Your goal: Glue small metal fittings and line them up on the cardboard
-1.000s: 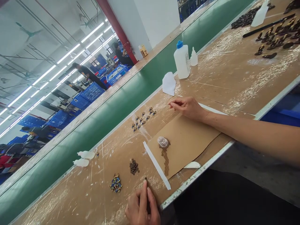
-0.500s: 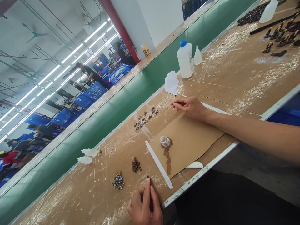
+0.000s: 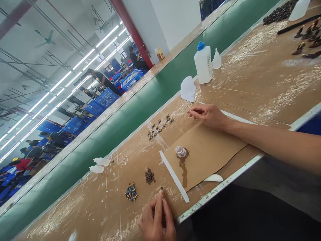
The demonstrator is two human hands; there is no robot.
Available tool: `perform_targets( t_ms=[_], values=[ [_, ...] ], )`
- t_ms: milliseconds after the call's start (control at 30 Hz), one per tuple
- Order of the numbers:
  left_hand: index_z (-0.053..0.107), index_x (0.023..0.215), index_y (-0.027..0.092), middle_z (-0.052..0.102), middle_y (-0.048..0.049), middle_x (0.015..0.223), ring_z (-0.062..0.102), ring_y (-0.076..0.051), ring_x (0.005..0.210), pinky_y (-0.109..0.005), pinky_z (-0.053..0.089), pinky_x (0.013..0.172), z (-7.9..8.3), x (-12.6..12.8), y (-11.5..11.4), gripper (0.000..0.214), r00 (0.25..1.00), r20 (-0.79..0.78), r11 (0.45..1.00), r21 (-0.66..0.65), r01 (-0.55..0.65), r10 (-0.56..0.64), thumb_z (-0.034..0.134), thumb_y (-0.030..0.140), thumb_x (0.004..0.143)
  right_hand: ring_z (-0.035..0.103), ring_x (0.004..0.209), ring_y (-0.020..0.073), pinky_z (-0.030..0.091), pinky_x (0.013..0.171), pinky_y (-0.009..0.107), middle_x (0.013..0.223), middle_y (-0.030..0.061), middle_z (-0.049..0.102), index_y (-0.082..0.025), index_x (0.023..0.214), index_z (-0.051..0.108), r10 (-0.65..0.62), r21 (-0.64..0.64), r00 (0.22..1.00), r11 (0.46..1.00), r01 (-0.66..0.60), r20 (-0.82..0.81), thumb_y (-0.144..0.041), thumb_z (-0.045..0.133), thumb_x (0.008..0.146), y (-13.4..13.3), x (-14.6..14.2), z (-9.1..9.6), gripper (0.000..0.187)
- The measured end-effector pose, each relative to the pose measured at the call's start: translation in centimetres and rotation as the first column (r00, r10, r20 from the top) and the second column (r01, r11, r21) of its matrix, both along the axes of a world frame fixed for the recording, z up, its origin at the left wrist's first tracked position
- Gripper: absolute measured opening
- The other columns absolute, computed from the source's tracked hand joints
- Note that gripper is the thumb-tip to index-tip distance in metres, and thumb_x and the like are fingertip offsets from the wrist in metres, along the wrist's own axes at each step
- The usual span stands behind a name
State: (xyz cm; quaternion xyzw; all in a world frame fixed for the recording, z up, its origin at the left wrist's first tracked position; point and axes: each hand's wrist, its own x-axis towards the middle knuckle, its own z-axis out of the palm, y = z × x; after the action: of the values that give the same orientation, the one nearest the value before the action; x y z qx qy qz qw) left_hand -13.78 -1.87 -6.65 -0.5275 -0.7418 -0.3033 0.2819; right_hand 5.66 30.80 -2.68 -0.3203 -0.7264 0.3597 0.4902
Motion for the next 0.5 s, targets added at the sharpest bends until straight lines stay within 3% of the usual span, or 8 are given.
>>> perform_targets(
  t_ms=[67, 133, 200, 333, 500],
  values=[
    [0.071, 0.095, 0.025, 0.068, -0.0023, 0.077, 0.062, -0.015, 0.066, -0.029, 0.043, 0.066, 1.1, -2.0, -0.7, 0.018, 0.992, 0.02, 0.992, 0.013, -0.128, 0.128, 0.059, 0.023, 0.081, 0.059, 0.067, 0.0209, 0.043, 0.064, 0.038, 0.078, -0.0006, 0.069, -0.032, 0.078, 0.07, -0.001, 0.003, 1.0, 1.0, 0.001, -0.012, -0.036, 0.056, 0.081, 0.0, 0.0, 0.0, 0.015],
    [0.071, 0.092, 0.023, 0.071, -0.005, 0.088, 0.066, -0.019, 0.078, -0.032, 0.046, 0.074, 2.8, -4.9, -1.5, 0.021, 0.944, 0.101, 0.949, -0.064, -0.308, 0.313, 0.055, 0.034, 0.083, 0.059, 0.067, 0.0217, 0.043, 0.064, 0.039, 0.077, -0.0006, 0.069, -0.032, 0.077, 0.071, 0.0, 0.009, 1.0, 1.0, 0.0, -0.023, -0.035, 0.056, 0.08, 0.0, 0.0, -0.1, 0.015],
    [0.071, 0.094, 0.024, 0.071, -0.005, 0.1, 0.065, -0.024, 0.091, -0.035, 0.048, 0.079, 4.7, -8.1, -2.0, 0.03, 0.869, 0.225, 0.876, -0.318, -0.362, 0.441, 0.051, 0.042, 0.082, 0.059, 0.068, 0.0222, 0.043, 0.064, 0.039, 0.077, -0.0002, 0.07, -0.03, 0.078, 0.071, 0.005, 0.014, 0.999, 1.0, -0.005, -0.032, -0.034, 0.056, 0.08, 0.0, -0.1, -0.1, 0.015],
    [0.074, 0.086, 0.025, 0.072, -0.0036, 0.096, 0.065, -0.027, 0.094, -0.036, 0.05, 0.08, 7.6, -12.5, -0.9, 0.029, 0.886, 0.24, 0.845, -0.473, -0.249, 0.396, 0.052, 0.043, 0.078, 0.06, 0.068, 0.0227, 0.043, 0.065, 0.039, 0.079, 0.002, 0.07, -0.027, 0.079, 0.071, 0.006, 0.017, 0.999, 1.0, -0.005, -0.042, -0.032, 0.057, 0.08, 0.2, -0.1, -0.2, 0.015],
    [0.075, 0.079, 0.025, 0.073, -0.0013, 0.087, 0.065, -0.023, 0.089, -0.032, 0.049, 0.081, 8.3, -13.5, 1.5, 0.023, 0.935, 0.246, 0.812, -0.58, -0.069, 0.255, 0.055, 0.035, 0.077, 0.061, 0.072, 0.0247, 0.043, 0.066, 0.039, 0.08, 0.0053, 0.07, -0.022, 0.08, 0.07, 0.001, 0.016, 0.999, 1.0, 0.0, -0.039, -0.029, 0.055, 0.081, 0.4, -0.1, -0.4, 0.016]
  ],
)
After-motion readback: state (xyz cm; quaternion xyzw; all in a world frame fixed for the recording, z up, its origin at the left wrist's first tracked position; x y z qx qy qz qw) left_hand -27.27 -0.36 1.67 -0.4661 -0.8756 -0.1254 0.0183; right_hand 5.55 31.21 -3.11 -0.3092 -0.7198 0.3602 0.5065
